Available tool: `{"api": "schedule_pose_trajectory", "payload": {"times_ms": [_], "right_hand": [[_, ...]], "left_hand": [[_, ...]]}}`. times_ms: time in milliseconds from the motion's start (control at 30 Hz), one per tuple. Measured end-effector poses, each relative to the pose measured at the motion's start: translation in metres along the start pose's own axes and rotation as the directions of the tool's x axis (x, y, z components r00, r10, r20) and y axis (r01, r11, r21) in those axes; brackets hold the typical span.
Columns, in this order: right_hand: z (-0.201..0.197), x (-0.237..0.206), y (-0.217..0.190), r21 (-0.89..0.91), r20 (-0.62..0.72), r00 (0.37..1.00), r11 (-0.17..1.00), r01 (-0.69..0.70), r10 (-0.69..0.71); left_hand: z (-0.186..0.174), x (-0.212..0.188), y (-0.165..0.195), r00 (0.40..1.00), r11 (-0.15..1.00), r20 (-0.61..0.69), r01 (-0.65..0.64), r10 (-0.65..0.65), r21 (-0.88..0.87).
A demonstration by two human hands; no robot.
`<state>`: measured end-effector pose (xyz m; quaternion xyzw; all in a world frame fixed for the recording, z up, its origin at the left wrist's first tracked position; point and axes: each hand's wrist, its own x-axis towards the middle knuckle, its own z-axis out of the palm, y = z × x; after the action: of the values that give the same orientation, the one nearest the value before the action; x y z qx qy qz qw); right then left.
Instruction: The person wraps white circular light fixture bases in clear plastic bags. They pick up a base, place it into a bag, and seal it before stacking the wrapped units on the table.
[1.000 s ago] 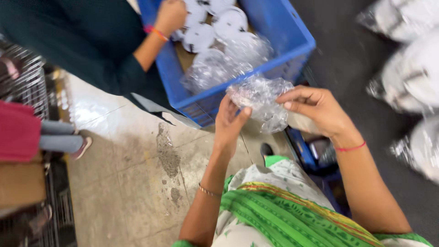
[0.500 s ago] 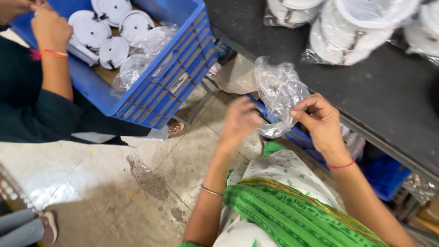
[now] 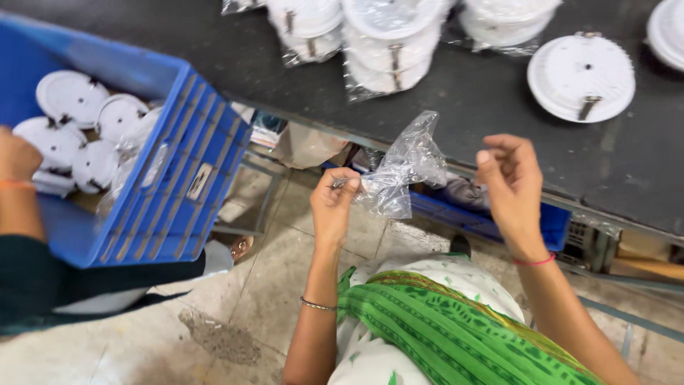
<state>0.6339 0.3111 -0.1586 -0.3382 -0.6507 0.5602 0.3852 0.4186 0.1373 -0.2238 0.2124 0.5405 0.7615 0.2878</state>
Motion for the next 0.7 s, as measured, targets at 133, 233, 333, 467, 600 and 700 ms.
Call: {"api": "schedule_pose_trajectory", "payload": {"times_ms": [133, 233, 333, 467, 600, 700], "right_hand": [[-0.06, 0.032, 0.025, -0.122, 0.074, 0.996, 0.991, 0.06, -0.051], [-0.093, 0.053, 0.055, -0.02, 0.169, 0.976, 0.99, -0.139, 0.14], [-0.129, 0.071, 0.078, 0.146, 0.24, 0.92, 0.926, -0.349, 0.309], [-0.197, 0.092, 0.091, 0.239, 0.212, 0.946, 0.925, -0.294, 0.246], [-0.254, 0.096, 0.1, 0.213, 0.19, 0.961, 0.946, -0.242, 0.203], [-0.293, 0.104, 0.107, 0.408, 0.186, 0.941, 0.85, -0.334, 0.281]], "left_hand": [[0.047, 0.013, -0.015, 0.998, 1.0, 0.058, 0.031, -0.031, 0.003], [0.093, 0.02, -0.029, 0.994, 0.999, 0.104, 0.048, -0.045, -0.025], [0.141, 0.021, -0.038, 0.995, 0.999, 0.094, 0.029, -0.031, 0.023], [0.193, 0.034, -0.047, 0.978, 0.979, -0.202, -0.015, 0.056, 0.202], [0.238, 0.034, -0.075, 0.961, 0.951, -0.248, -0.044, 0.124, 0.307], [0.265, 0.026, -0.103, 0.981, 0.95, -0.192, 0.07, -0.011, 0.306]]}}
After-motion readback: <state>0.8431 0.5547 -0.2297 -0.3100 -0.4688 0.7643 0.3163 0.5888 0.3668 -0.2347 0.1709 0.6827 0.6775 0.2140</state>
